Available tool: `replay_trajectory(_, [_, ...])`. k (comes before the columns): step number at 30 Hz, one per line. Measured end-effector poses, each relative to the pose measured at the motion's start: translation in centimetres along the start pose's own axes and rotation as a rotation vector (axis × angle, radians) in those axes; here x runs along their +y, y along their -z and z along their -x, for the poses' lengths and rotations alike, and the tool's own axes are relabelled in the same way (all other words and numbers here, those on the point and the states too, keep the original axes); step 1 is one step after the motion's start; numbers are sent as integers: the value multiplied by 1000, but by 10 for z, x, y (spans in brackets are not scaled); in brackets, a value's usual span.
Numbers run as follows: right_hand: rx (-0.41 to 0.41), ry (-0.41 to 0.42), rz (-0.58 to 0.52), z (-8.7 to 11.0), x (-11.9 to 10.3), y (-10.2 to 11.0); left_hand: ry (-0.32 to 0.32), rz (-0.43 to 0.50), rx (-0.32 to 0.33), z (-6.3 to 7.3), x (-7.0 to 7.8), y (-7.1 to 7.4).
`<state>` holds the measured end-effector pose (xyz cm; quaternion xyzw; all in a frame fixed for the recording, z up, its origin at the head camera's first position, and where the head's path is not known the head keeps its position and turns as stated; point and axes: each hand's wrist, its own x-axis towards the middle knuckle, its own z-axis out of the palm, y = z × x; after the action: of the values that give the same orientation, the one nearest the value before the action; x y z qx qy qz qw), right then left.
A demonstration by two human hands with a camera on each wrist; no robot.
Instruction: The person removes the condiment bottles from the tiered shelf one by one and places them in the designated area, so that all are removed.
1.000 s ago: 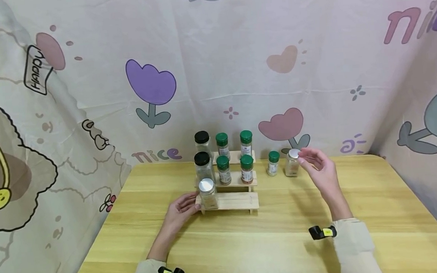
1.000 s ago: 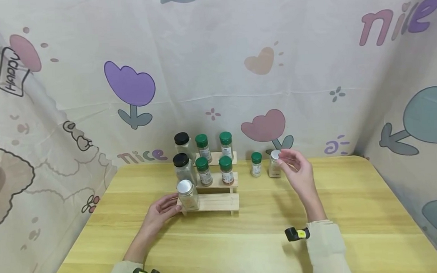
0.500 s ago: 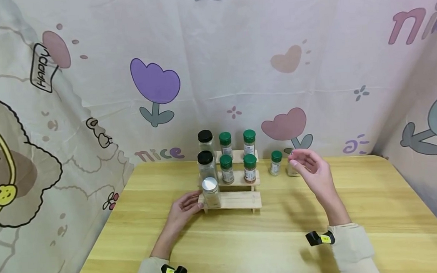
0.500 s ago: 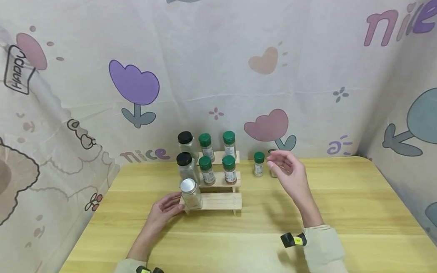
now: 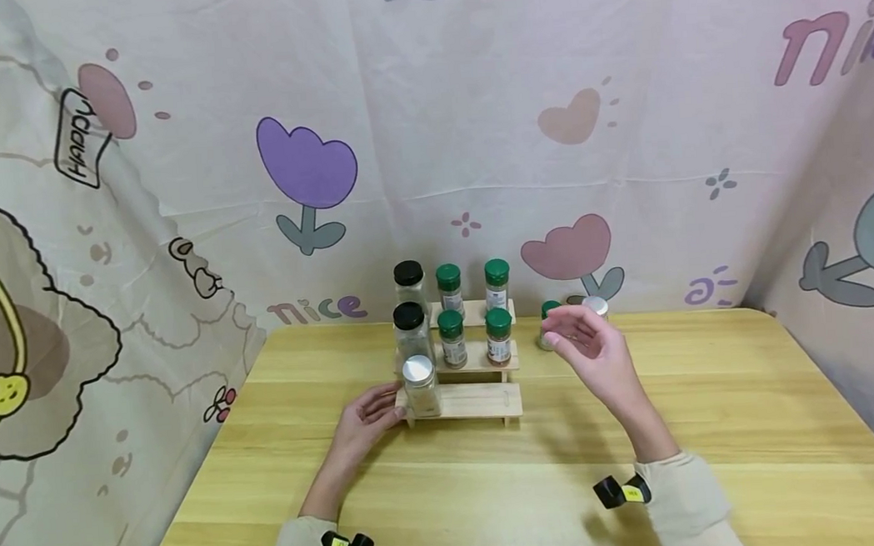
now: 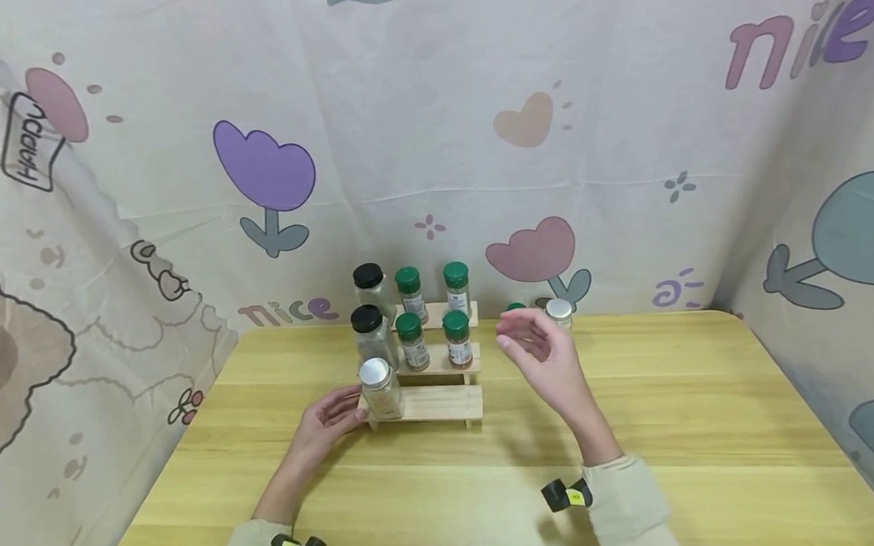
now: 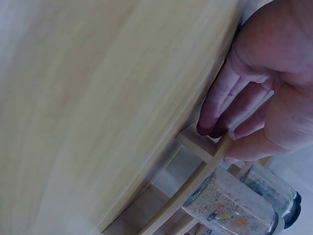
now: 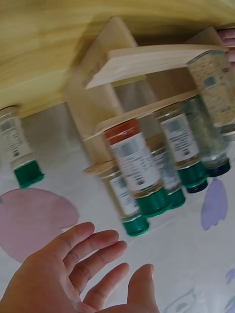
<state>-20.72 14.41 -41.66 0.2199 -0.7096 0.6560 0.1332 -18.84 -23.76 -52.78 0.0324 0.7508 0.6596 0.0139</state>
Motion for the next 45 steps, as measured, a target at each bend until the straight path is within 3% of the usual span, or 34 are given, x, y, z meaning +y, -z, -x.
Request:
replay_trajectory(29, [-198,5,-81,18,-3,-95,-1,24,1,5,5,5])
replay_trajectory(40, [-190,-76,-99,22,13,-119,-10,28,13,0,6,4])
replay_trajectory(45, [-173,-97,-102,25,19,-126,-24,21,-27,0,3,2])
